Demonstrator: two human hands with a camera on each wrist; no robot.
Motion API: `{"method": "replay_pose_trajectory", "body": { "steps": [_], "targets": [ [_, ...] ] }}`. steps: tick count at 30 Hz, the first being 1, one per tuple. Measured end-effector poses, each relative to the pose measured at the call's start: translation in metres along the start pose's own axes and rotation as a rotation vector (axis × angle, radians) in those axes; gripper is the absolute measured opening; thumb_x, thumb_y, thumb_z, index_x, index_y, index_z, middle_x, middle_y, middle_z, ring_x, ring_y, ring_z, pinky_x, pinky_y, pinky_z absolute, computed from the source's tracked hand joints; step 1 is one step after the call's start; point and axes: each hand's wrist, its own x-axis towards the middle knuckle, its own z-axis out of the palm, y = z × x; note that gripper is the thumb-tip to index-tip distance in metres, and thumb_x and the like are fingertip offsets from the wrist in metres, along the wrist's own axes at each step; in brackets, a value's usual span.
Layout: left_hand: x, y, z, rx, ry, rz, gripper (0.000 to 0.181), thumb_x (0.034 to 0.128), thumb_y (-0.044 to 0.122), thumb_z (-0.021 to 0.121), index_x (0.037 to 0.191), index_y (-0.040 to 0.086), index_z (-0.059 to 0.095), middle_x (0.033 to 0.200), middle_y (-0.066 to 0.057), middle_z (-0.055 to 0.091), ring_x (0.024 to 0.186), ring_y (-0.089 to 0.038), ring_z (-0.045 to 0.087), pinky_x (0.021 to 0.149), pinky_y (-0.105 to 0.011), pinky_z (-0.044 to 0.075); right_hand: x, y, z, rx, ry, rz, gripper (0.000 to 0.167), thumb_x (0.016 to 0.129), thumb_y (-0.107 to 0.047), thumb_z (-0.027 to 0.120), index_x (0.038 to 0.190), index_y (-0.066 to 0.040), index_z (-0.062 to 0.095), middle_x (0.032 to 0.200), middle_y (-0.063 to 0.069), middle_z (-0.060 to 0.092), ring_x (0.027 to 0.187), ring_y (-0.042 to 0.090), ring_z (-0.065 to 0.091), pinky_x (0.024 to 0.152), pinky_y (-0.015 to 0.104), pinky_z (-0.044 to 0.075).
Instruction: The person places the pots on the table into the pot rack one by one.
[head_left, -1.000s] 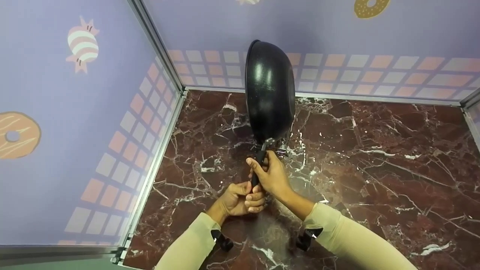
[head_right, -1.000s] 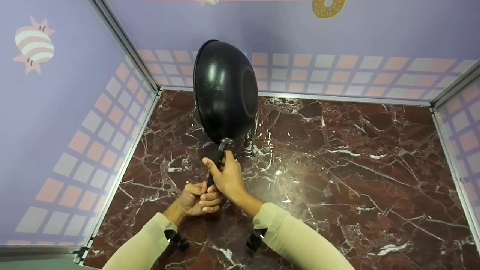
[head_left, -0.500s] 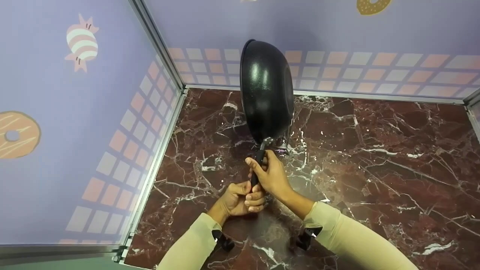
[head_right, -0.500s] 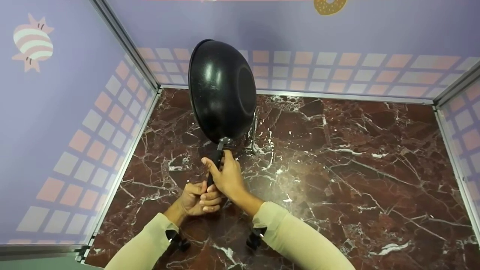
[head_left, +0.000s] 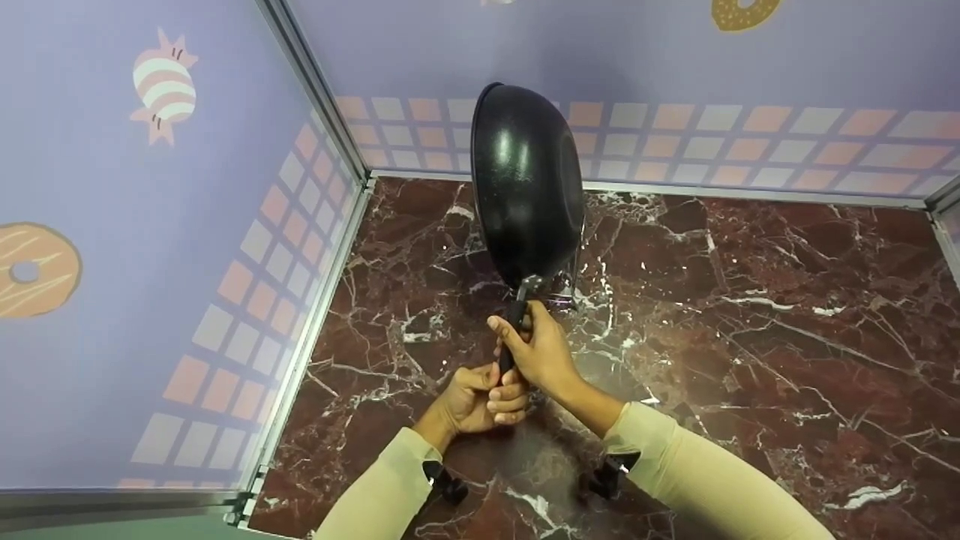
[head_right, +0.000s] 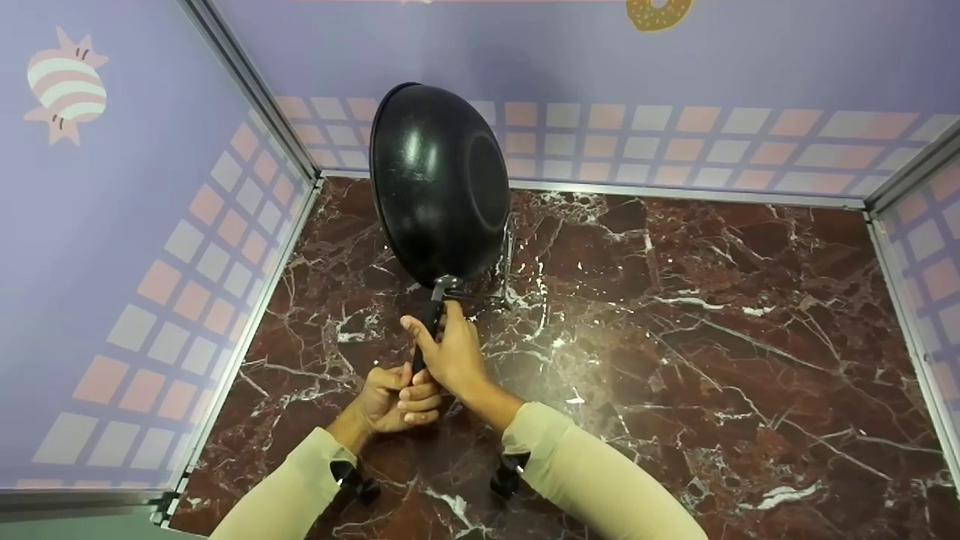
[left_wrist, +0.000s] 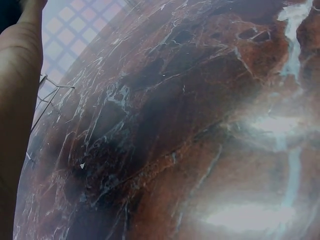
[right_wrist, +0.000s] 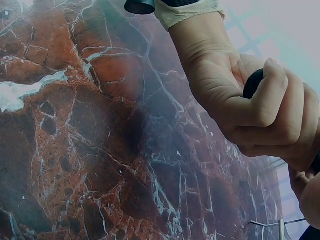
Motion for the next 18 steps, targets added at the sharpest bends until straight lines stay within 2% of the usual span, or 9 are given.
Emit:
{"method": "replay_pose_trajectory", "body": {
  "steps": [5,10,18],
  "targets": [
    [-0.0012,0.0001,-0.0001,0.002,0.003,-0.001,0.021,0.1132,0.036,0.048,0.106,0.021,0.060,0.081,0.014,0.056,0.066,-0.003,0.042,0.069,-0.019,0.043,0.0008,0.0009,0.0012,0.032,-0.007,-0.001,0.042,0.105,-0.033,0.078,0.122,0.001,0.060,0.079,0.008,0.078,0.065,0.013,0.075,0.061,0.025,0.059],
    [-0.0028,-0.0007,-0.0003,-0.006,0.008,0.000,0.021,0.1133,0.036,0.048,0.107,0.021,0.061,0.081,0.013,0.056,0.065,-0.004,0.039,0.070,-0.019,0.046,0.0022,0.0023,0.0024,0.037,-0.013,0.017,0.039,0.105,-0.033,0.078,0.121,-0.002,0.060,0.080,0.009,0.079,0.065,0.011,0.075,0.062,0.024,0.060],
    [-0.0051,-0.0028,0.0004,-0.027,0.033,0.004,0.020,0.1137,0.034,0.047,0.108,0.019,0.059,0.082,0.012,0.056,0.066,-0.004,0.041,0.072,-0.019,0.048,0.0027,0.0045,0.0026,0.089,-0.030,0.040,0.039,0.106,-0.030,0.077,0.121,0.001,0.059,0.084,0.013,0.079,0.066,0.013,0.076,0.063,0.025,0.063]
  ]
}}
